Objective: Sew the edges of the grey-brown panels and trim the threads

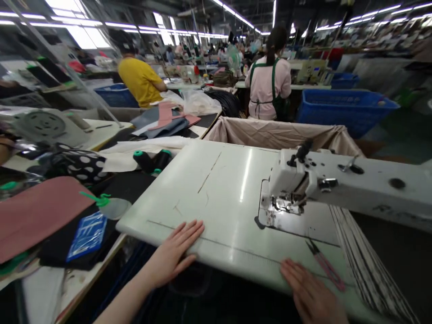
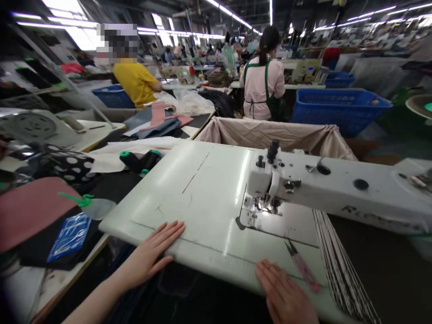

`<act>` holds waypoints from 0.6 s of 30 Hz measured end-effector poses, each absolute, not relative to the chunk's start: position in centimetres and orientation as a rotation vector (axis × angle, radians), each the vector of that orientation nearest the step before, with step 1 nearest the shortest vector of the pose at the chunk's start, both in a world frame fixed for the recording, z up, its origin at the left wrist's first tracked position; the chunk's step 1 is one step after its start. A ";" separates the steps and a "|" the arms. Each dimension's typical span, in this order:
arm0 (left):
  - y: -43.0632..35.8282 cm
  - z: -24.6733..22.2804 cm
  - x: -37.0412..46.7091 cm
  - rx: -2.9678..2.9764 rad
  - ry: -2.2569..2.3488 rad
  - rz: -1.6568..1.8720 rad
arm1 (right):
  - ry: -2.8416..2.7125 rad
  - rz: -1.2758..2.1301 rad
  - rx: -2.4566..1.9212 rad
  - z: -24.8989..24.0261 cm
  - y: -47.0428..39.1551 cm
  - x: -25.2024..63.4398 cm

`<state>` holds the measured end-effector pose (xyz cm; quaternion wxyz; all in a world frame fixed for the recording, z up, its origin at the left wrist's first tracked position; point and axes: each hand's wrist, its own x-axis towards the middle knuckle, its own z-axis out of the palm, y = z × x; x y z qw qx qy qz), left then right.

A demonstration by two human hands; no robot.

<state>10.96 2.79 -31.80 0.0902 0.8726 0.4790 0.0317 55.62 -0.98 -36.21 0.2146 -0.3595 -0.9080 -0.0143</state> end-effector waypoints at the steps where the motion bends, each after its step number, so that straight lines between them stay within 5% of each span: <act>1: -0.3 -32.9 10.3 2.616 1.485 0.142 | -2.494 0.008 -1.078 -35.9 -1.5 55.5; 7: -8.9 -37.5 5.6 2.541 1.668 0.500 | -2.437 0.193 -1.245 -34.0 -2.5 54.3; 11: -1.8 -35.4 5.9 2.258 2.023 0.833 | -2.548 0.046 -1.225 -33.3 -1.3 53.3; 18: 14.6 -32.4 11.6 2.286 1.858 0.388 | -2.655 -0.466 -1.000 -35.5 0.9 53.1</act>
